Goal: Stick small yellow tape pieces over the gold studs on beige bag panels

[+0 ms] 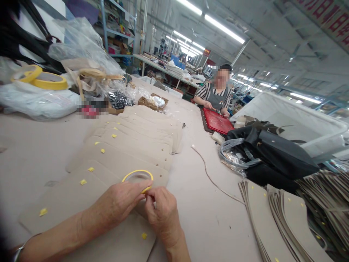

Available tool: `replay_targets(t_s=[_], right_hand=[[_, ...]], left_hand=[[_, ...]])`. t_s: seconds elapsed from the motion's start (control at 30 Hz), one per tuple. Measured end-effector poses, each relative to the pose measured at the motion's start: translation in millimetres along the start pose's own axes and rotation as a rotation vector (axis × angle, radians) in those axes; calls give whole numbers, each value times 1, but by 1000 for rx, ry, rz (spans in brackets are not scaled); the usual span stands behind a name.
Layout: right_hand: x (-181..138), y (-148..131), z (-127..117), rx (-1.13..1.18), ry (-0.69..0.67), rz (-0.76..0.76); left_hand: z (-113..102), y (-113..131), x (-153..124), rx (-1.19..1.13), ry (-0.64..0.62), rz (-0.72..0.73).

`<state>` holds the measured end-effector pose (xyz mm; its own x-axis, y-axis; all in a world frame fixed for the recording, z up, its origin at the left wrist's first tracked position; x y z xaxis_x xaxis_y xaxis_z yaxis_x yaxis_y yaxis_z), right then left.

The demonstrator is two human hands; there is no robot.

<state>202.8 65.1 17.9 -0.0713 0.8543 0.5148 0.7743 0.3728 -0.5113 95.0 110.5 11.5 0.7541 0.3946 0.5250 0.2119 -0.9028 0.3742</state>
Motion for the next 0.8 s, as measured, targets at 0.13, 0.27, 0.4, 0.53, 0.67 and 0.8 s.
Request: replay_targets(t_s=[0.13,0.27,0.4,0.53,0.67,0.8], right_hand=[[-4,0,2,-109,50,45],[-2,2,0,-108,105,89],[-1,24,1,151,120,407],[-4,51,9,446,140,712],[-7,85,7,501,190,862],[-6,108,10,564,129,899]], left_hand=[[1,-5,0,-51,-109,-139],[2,-11,4,-22,-129,-207],[0,-10,15,74,-59,-139],[-3,-6,20,66,53,-87],[4,-3,19,88,71,-51],[30,-12,15,275,-80,-52]])
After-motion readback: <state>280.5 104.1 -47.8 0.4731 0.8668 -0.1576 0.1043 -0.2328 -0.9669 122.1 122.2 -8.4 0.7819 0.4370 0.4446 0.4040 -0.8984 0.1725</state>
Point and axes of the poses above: each hand's wrist, its own x-axis towards the middle knuckle, its own z-axis out of the palm, y = z × x, the point moved 7 cm from there along x, towards the middle knuckle, and after that the axes turned 3 degrees about -y, right-handed, at the moved point
